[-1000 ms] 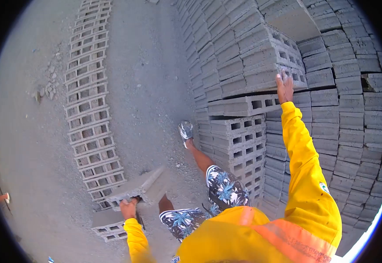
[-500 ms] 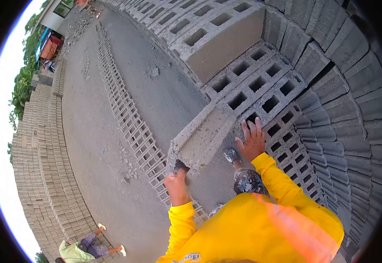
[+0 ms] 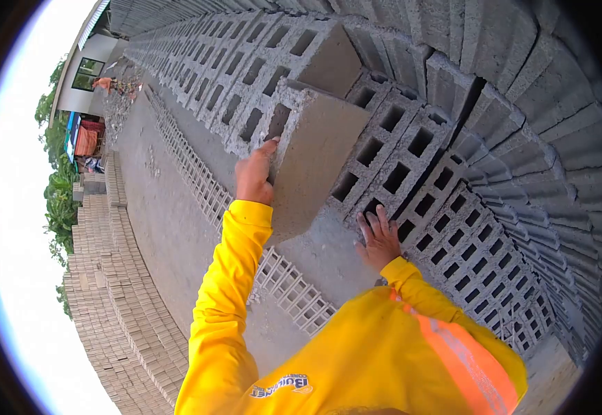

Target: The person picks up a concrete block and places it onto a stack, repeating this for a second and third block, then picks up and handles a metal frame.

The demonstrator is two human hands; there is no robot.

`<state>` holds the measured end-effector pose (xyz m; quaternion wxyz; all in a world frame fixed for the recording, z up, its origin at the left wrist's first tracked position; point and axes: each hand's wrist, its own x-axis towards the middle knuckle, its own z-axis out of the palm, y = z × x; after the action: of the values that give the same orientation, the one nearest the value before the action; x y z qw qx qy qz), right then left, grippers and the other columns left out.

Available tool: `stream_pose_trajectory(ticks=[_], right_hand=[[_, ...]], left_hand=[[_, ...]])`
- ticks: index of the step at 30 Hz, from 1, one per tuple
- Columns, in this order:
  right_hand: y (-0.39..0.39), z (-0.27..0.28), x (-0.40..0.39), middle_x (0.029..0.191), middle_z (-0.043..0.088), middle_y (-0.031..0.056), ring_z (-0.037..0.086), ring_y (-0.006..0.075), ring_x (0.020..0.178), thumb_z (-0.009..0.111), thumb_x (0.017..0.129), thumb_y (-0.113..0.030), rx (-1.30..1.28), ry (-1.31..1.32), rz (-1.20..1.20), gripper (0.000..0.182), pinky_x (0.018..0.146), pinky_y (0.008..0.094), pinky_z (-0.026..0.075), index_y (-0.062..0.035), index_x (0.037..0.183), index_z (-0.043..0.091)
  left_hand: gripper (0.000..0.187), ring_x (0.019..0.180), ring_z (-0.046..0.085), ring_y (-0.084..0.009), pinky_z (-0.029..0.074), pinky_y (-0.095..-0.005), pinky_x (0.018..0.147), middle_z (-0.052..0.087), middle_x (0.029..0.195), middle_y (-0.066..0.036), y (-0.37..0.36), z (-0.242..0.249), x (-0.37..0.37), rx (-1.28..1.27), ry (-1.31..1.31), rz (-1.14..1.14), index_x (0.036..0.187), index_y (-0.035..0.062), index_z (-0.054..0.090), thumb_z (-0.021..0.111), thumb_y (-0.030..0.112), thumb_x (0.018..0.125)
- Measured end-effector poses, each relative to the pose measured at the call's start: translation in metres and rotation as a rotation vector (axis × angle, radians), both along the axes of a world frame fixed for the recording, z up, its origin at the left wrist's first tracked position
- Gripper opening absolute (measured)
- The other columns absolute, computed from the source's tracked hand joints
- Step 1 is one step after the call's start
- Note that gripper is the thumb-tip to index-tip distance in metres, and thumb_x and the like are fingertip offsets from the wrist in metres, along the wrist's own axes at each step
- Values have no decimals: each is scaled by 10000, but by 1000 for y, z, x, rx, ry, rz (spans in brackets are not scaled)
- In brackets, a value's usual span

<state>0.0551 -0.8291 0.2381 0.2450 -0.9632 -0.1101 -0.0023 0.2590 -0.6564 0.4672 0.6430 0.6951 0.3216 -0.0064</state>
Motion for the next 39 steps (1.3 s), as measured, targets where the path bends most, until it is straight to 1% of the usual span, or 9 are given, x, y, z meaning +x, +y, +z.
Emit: stream_pose_trajectory(ticks=[9,13,16,20,23,25,28,30,39], right_hand=[[-11,49,31,1449,394,217,315,385,1410,694,858,-399,323,30,-137,793,1070,553,330,-62,1480,336],[-8,64,95,1512,325,249,350,411,1392,698,853,-501,571,-80,-248,898,1122,498,314,-35,1502,289],[3,64,142,1552,260,265,312,423,1417,716,808,-585,694,-109,-289,1017,1150,492,291,-29,1521,250],[18,61,168,1564,211,291,263,438,1440,741,735,-657,781,-55,-313,1152,1159,499,281,-37,1541,199],[22,45,172,1566,179,308,245,455,1442,746,706,-686,776,-118,-324,1203,1155,514,281,-60,1556,167],[34,38,178,1573,138,315,227,474,1441,740,691,-709,862,-151,-319,1226,1149,539,270,-89,1567,146],[25,30,190,1572,168,295,202,446,1460,789,699,-630,862,-200,-312,1193,1171,506,251,-84,1562,171],[15,34,200,1571,169,296,220,449,1452,775,703,-647,838,-140,-329,1191,1164,513,254,-86,1562,171],[-14,37,246,1534,249,312,287,441,1422,794,677,-652,892,-211,-379,1203,1158,493,278,-3,1526,242]], left_hand=[[425,1146,597,-198,428,-343,973,659,1218,-133,-18,24,-11,79,-130,-402,1286,6,604,585,292,971],[499,1240,553,-240,385,-385,1063,642,1257,-140,67,11,-85,554,-520,-29,1338,3,552,505,373,1008],[606,1298,488,-278,386,-422,1062,516,1415,-142,128,-87,-124,99,-149,396,1431,4,432,376,446,1021],[556,1301,494,-275,475,-407,993,481,1470,-65,193,-281,-160,947,-256,-747,1439,137,450,548,413,967],[547,1345,454,-275,419,-411,1073,442,1507,-78,153,-234,-134,1002,162,-884,1454,135,441,525,403,985],[563,1340,462,-284,369,-393,1113,481,1477,-91,149,-253,-133,200,-139,-392,1438,117,467,553,413,967],[502,1363,434,-291,329,-377,1142,491,1468,-109,146,-264,-136,381,-117,-371,1422,125,497,519,378,989],[481,1371,423,-288,325,-379,1144,477,1479,-112,145,-244,-114,1153,-7,-816,1417,130,504,500,367,999],[436,1331,474,-293,373,-393,1114,531,1422,-123,96,-222,-53,1071,-22,-813,1372,122,546,506,332,992]])
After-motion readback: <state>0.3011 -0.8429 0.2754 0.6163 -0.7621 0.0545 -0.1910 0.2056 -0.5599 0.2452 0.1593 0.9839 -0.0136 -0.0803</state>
